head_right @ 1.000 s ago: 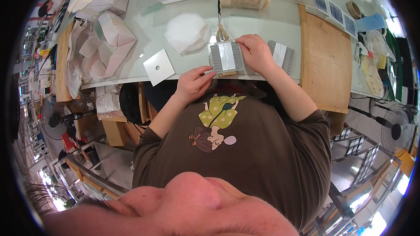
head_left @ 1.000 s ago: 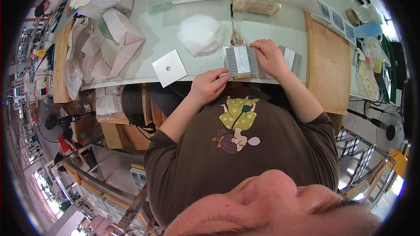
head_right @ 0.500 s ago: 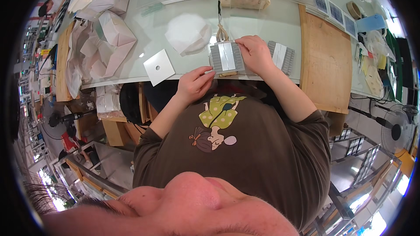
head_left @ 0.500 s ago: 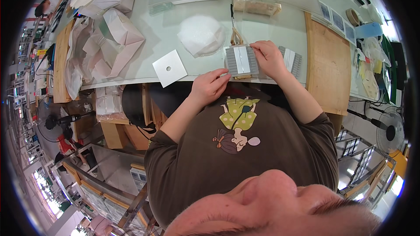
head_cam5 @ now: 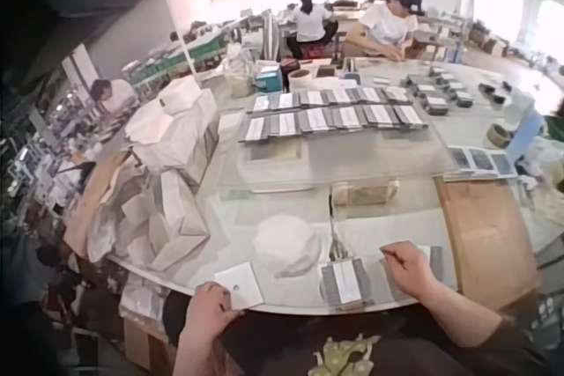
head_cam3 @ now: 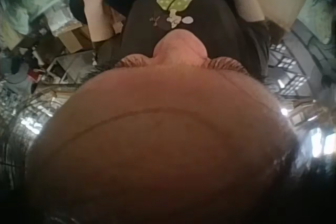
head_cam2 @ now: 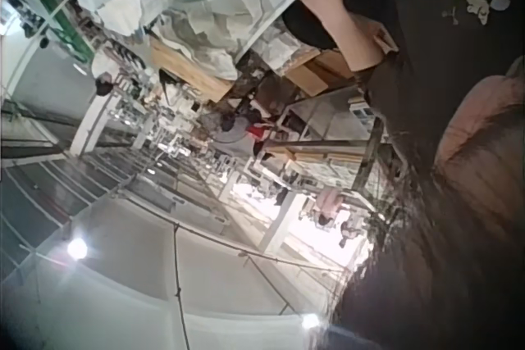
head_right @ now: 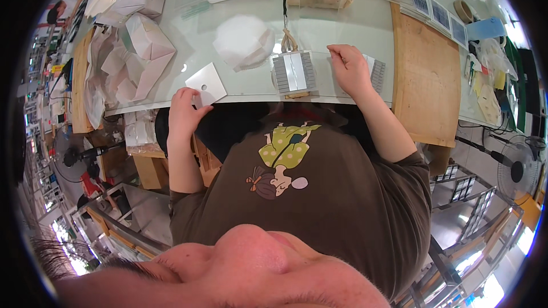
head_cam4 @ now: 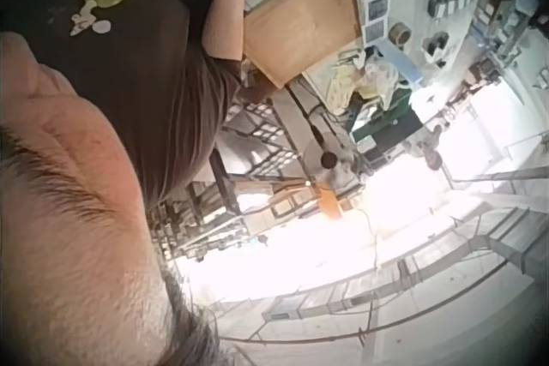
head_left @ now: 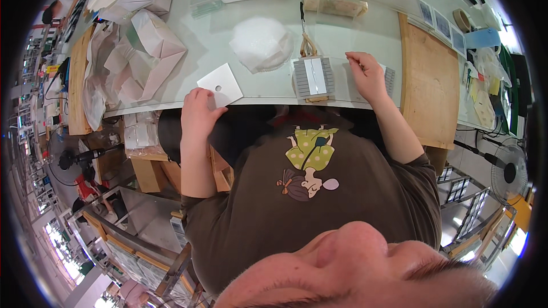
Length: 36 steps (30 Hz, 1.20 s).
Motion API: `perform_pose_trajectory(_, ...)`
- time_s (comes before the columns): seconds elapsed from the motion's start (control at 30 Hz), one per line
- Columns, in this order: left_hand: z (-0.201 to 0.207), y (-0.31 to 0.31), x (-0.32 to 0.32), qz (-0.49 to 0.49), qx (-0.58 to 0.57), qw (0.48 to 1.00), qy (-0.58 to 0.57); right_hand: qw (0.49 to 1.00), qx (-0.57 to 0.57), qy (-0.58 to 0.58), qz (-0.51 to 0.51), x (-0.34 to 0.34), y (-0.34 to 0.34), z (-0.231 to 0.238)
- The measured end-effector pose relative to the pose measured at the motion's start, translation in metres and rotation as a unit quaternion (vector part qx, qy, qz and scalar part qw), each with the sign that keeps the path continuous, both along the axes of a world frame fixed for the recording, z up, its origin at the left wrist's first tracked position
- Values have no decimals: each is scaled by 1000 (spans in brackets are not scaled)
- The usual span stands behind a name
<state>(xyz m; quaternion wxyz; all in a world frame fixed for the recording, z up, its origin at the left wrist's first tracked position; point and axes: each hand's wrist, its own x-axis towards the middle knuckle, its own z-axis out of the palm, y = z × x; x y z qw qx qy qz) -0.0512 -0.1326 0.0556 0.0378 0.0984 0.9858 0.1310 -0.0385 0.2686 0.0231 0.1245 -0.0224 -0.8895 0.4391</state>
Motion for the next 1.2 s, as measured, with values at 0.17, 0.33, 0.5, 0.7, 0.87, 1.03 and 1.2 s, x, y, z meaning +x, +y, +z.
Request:
perform_pose_trajectory(0.17,5,-21,-9,-22,56,997,-50,1000,-14,-6,17,-1,-4,-1)
perform_pose_trajectory(0.33,-15,-41,-16,119,284,946,-102,1000,-26,-13,10,0,-4,1)
perform_pose_trajectory(0.5,-19,2,-9,243,585,753,179,1000,-28,-4,12,8,-12,10)
perform_pose_trajectory(0.7,4,105,4,-340,293,833,323,804,-488,-268,208,22,-58,65)
perform_pose_trajectory(0.87,-15,130,6,-249,335,852,317,814,-540,-211,40,0,-32,33)
perform_pose_trajectory(1.03,-33,124,11,-304,248,892,227,738,-633,-232,19,-9,4,15)
perform_pose_trajectory(1.2,-40,122,12,-314,242,889,230,735,-631,-248,21,-9,5,9)
